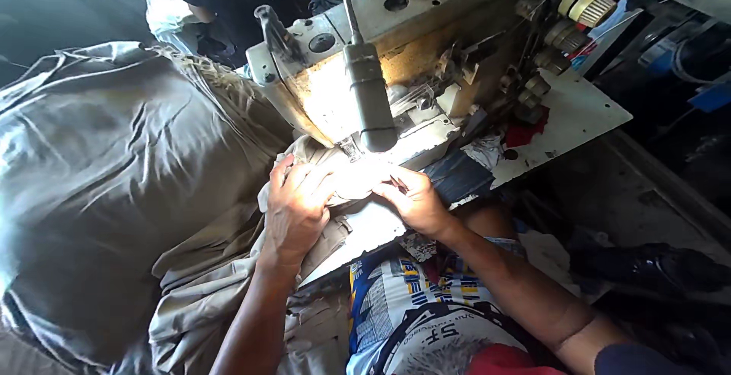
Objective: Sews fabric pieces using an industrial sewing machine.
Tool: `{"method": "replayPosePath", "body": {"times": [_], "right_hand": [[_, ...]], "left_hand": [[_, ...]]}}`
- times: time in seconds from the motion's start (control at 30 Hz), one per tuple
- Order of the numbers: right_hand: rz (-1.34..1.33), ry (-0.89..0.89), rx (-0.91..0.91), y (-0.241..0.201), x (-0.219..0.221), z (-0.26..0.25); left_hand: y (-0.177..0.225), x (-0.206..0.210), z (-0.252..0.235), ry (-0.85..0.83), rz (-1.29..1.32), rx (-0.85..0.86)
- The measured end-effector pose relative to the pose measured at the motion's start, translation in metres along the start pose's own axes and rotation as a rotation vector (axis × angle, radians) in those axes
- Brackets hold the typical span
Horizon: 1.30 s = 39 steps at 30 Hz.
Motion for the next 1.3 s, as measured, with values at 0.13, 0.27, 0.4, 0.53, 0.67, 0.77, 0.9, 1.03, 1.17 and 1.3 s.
{"method": "replayPosePath", "body": {"times": [0.13,0.27,0.4,0.53,0.67,0.77,0.9,1.03,1.17,1.3], "right_hand": [[0.018,0.005,-0.023,-0.002,0.001,-0.004],[0.023,0.021,-0.041,0.002,0.006,-0.009],[0.024,0.02,-0.057,0.001,0.008,-0.014],[0.131,0.031,-0.098,0.003,0.007,-0.014],[0.206,-0.099,-0.109,-0.005,0.008,-0.02],[0.175,-0.347,-0.114,-0.022,0.009,-0.019],[0.175,-0.472,-0.147,-0.035,0.003,0.007],[0.174,-0.317,-0.165,-0.028,-0.011,0.023],[0.129,-0.232,-0.143,-0.019,-0.015,0.033],[0.082,-0.194,-0.098,-0.018,-0.016,0.037]], "left_hand": [[-0.005,0.002,-0.004,-0.008,0.002,0.009],[-0.01,0.002,-0.008,-0.032,0.028,0.034],[-0.009,-0.013,-0.014,-0.173,0.077,0.053],[-0.045,-0.036,-0.013,-0.336,-0.006,-0.054],[-0.049,-0.073,-0.009,-0.241,0.181,-0.079],[-0.002,-0.081,-0.005,-0.134,0.59,-0.049],[0.041,-0.054,0.013,-0.02,0.728,-0.065],[0.049,-0.01,0.029,-0.02,0.204,-0.018],[0.03,0.009,0.034,-0.074,0.024,0.054],[0.04,-0.006,0.028,-0.145,0.005,0.107]]}}
Point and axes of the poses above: each hand's wrist, its own z-axis away from the middle knuckle, its own x-axis out of the palm, y = z × x, the point moved 6 cm from there along -z, towards the middle knuckle, and after that the axes turned 3 degrees about -z, right-handed, at the moved point
